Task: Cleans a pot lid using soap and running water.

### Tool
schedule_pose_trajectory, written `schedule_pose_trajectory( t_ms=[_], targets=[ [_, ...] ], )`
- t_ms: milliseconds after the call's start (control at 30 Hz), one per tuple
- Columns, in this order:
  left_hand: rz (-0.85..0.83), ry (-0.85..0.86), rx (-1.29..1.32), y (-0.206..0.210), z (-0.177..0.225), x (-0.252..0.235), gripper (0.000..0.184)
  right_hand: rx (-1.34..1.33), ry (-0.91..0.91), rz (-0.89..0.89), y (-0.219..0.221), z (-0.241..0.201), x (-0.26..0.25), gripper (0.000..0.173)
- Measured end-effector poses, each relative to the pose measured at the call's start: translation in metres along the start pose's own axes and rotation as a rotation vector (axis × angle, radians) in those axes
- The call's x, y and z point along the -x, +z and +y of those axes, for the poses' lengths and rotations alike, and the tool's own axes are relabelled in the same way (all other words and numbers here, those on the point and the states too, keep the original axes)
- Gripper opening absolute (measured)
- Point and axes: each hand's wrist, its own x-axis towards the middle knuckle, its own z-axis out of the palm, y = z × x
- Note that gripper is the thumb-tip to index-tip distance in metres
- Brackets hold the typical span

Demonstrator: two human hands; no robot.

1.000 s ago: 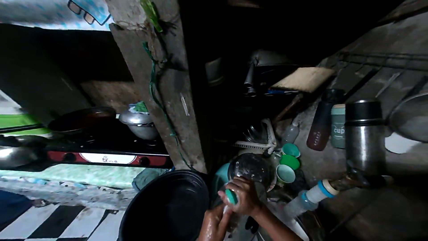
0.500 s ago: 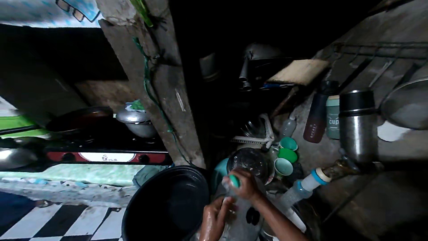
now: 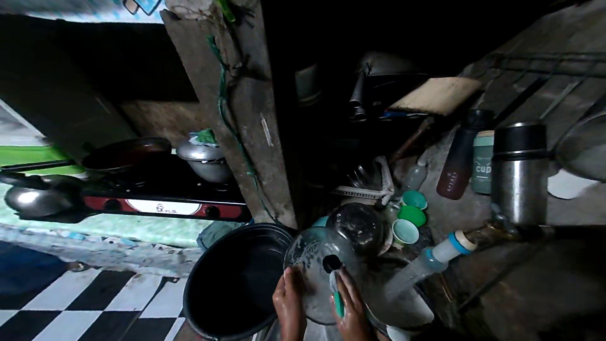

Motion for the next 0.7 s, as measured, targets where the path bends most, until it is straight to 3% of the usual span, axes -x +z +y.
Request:
schedule_pose_trajectory(
  t_ms=[100,200,333,467,567,700],
  targets=[
    [0.012,0.055,-0.069,0.003,0.005,0.0,0.042,-0.024,-0.137,-0.051,-0.002,0.002,-0.006,0.042],
    [-0.016,0.026,-0.018,0.013,0.01,0.0,0.043,-0.142,-0.353,-0.126,0.005,-0.024,-0.019,0.036],
    [-0.039,0.043,0.096,0.018,0.009,-0.001,0.042,-0.114,-0.389,-0.147,0.006,-0.024,-0.045,0.044],
    [-0.021,-0.083,0.222,0.006,0.016,-0.01,0.046,-0.025,-0.462,-0.153,-0.023,-0.004,-0.018,0.038],
    [-0.012,-0.077,0.176,-0.011,0.018,-0.021,0.046,-0.042,-0.213,-0.05,-0.044,0.018,-0.011,0.04],
    [-0.16,0.014,0.134,-0.02,0.02,-0.016,0.042,0.036,0.134,-0.004,-0.062,0.02,-0.088,0.046]
  ],
)
